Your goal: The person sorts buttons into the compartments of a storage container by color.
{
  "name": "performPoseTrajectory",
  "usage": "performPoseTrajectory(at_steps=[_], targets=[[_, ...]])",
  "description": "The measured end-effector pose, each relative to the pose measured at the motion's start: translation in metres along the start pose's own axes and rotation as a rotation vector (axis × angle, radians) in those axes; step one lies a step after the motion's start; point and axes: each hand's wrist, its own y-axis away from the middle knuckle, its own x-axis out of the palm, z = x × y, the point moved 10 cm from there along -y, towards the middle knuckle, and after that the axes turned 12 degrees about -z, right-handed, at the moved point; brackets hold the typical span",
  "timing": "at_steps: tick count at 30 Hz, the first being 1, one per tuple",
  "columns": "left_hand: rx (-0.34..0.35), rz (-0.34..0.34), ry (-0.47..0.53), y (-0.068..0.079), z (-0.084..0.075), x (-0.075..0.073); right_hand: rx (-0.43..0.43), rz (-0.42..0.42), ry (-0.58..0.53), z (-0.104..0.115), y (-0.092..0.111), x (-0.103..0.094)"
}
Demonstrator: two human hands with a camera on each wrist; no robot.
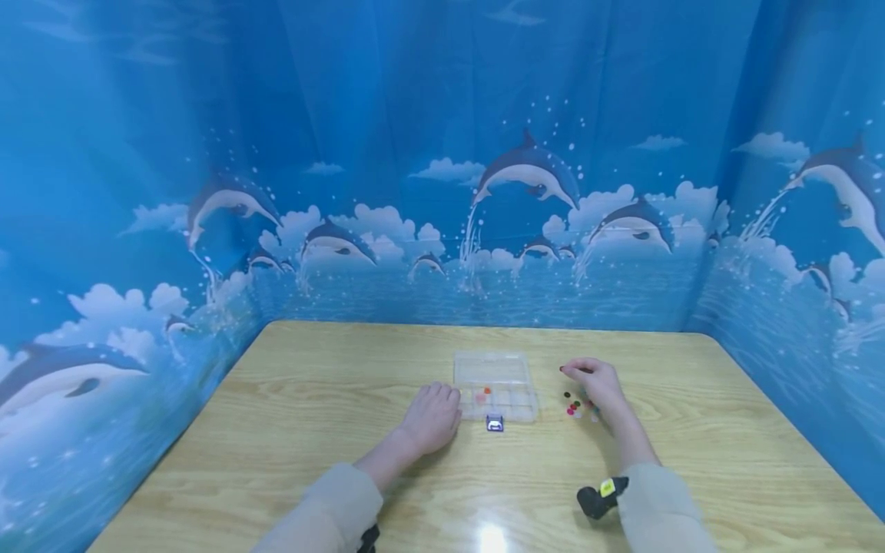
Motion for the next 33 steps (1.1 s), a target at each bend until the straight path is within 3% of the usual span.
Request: performPoseTrajectory(at_steps=[9,18,33], targets=[[-0.005,0.003,0.007,0.0,0.0,0.001,0.014,0.029,-0.078,0.002,0.001,0.017],[0.001,0.001,-0.006,0.0,0.0,-0.001,0.05,0.025,-0.062,0.008,0.004,0.026],[-0.008,0.025,-0.006,-0.001,0.0,-0.001,-0.057,0.064,-0.102,0.025,0.007,0.047]])
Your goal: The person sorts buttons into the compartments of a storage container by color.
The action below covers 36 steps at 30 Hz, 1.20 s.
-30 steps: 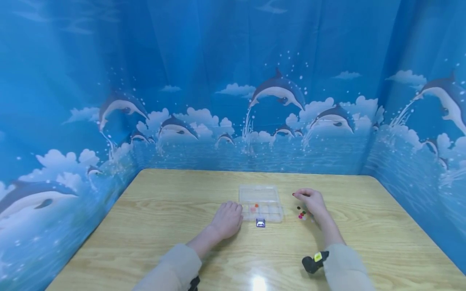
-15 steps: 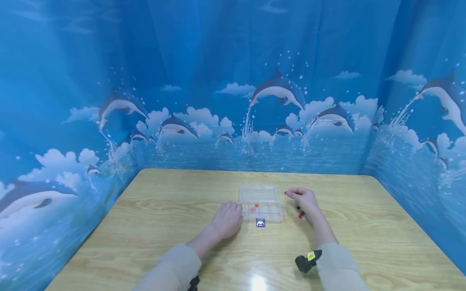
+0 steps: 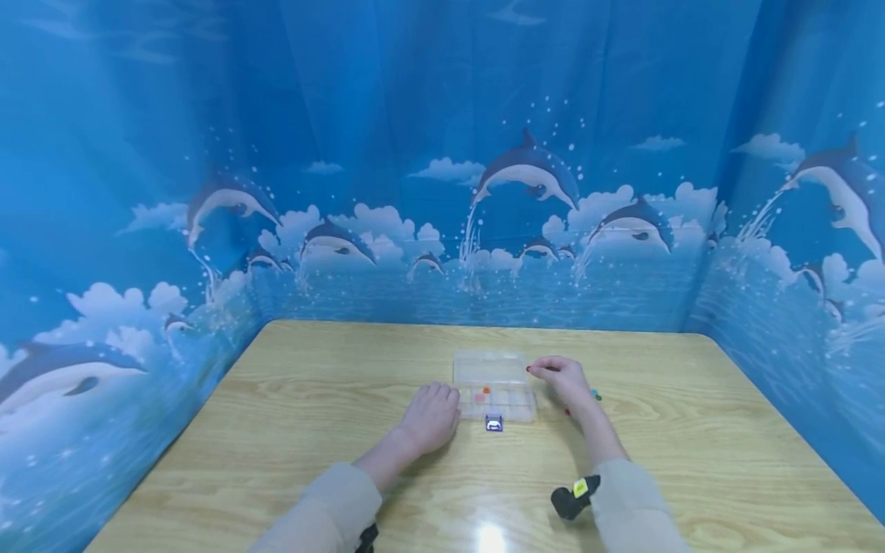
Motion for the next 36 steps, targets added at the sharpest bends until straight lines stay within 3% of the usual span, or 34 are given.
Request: performPoseTrajectory(at_steps=[20,36], targets=[[0.006,-0.012,-0.005,0.001,0.0,-0.003,-0.007,0.056,-0.017,0.008,0.01,0.024],[0.016,-0.026,-0.013,0.001,-0.001,-0.002,0.033,0.05,0.016,-0.001,0.009,0.034]])
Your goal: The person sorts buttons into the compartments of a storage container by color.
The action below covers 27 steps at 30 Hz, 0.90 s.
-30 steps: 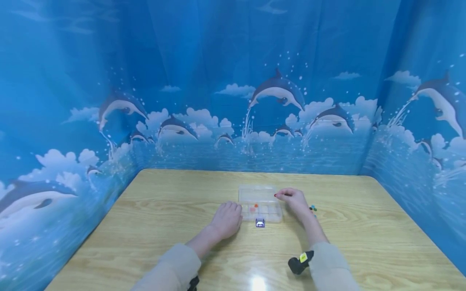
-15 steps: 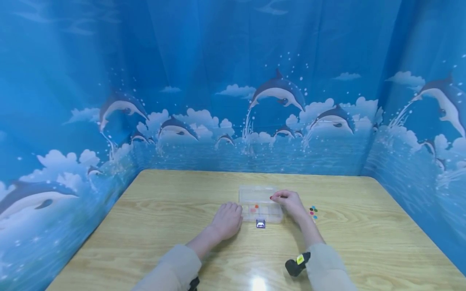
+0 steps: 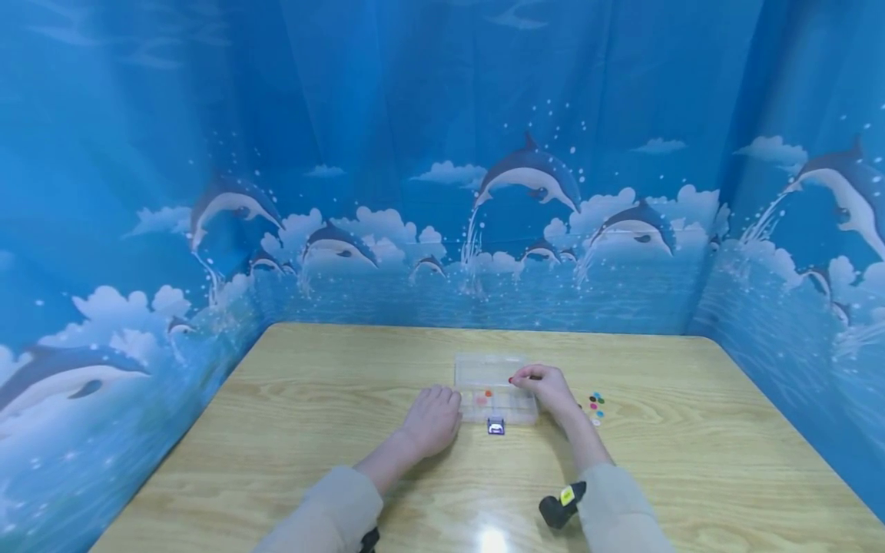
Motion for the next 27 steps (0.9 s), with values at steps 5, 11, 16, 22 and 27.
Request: performPoseTrajectory(at_steps=[5,11,16,22,27], targets=[[-0.003,0.0,0.003,0.0,0.001,0.0,-0.001,-0.001,0.038,0.001,0.0,0.002],[0.001,-0.041,0.011,0.0,0.0,-0.006,-0.024,0.01,0.075,0.005,0.003,0.004],[0.002,-0.038,0.004,0.001,-0.001,-0.007,-0.029,0.007,0.078,0.005,0.004,0.002],[-0.01,0.011,0.0,0.0,0.0,0.001,-0.044,-0.008,0.08,0.004,0.0,-0.004],[-0.009,0.011,-0.006,0.0,0.0,0.001,-0.053,-0.009,0.08,0.002,-0.004,-0.016]])
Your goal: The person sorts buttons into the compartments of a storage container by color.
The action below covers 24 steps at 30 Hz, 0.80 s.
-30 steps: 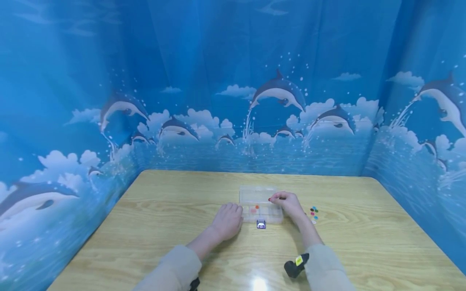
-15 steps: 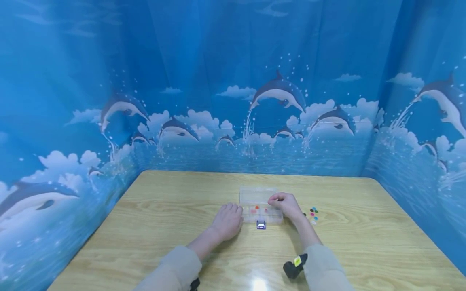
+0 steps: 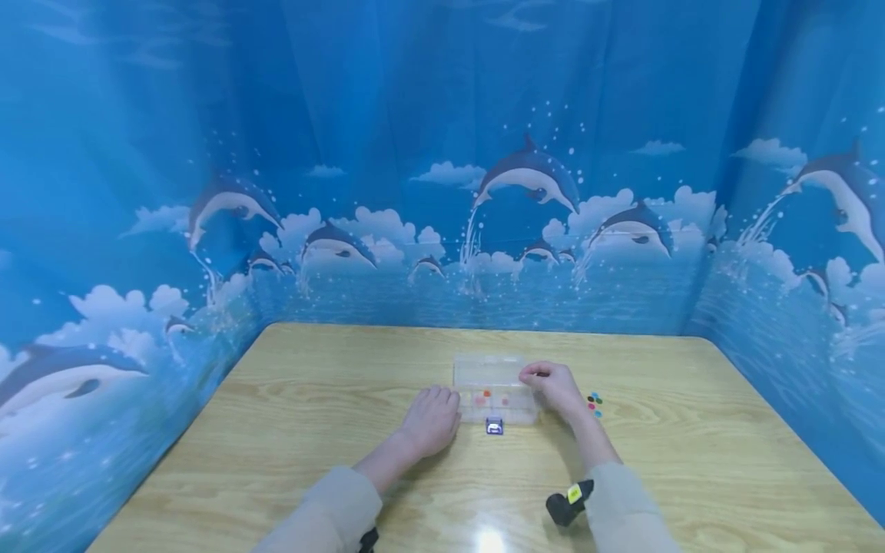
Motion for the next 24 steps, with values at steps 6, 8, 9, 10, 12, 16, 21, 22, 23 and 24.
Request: performPoseTrajectory(at_steps=[6,8,9,10,12,16,21,22,23,24], targets=[[-0.003,-0.006,0.014,0.0,0.001,-0.001,0.004,-0.024,-0.021,-0.003,-0.001,-0.019],[-0.001,-0.005,0.019,0.0,0.001,-0.001,0.03,-0.027,-0.023,-0.009,-0.001,-0.024],[-0.002,-0.003,0.023,0.0,0.001,-0.002,0.038,-0.034,-0.024,-0.011,-0.001,-0.028],[-0.003,-0.002,0.026,0.0,0.001,-0.002,0.039,-0.035,-0.025,-0.012,-0.002,-0.031],[-0.004,0.007,0.028,-0.001,0.002,-0.001,0.043,-0.043,-0.025,-0.015,-0.003,-0.037],[0.001,0.007,0.023,-0.001,0.002,-0.001,0.055,-0.061,-0.044,-0.02,-0.004,-0.05],[0.026,-0.029,-0.006,-0.001,0.001,-0.005,0.095,-0.059,-0.031,-0.029,-0.002,-0.064],[0.03,-0.034,-0.012,-0.001,0.0,-0.006,0.095,-0.057,-0.028,-0.03,-0.002,-0.066],[0.031,-0.036,-0.012,-0.001,0.0,-0.006,0.09,-0.056,-0.025,-0.031,-0.002,-0.068],[0.031,-0.037,-0.011,-0.001,0.0,-0.006,0.088,-0.057,-0.022,-0.033,-0.002,-0.071]])
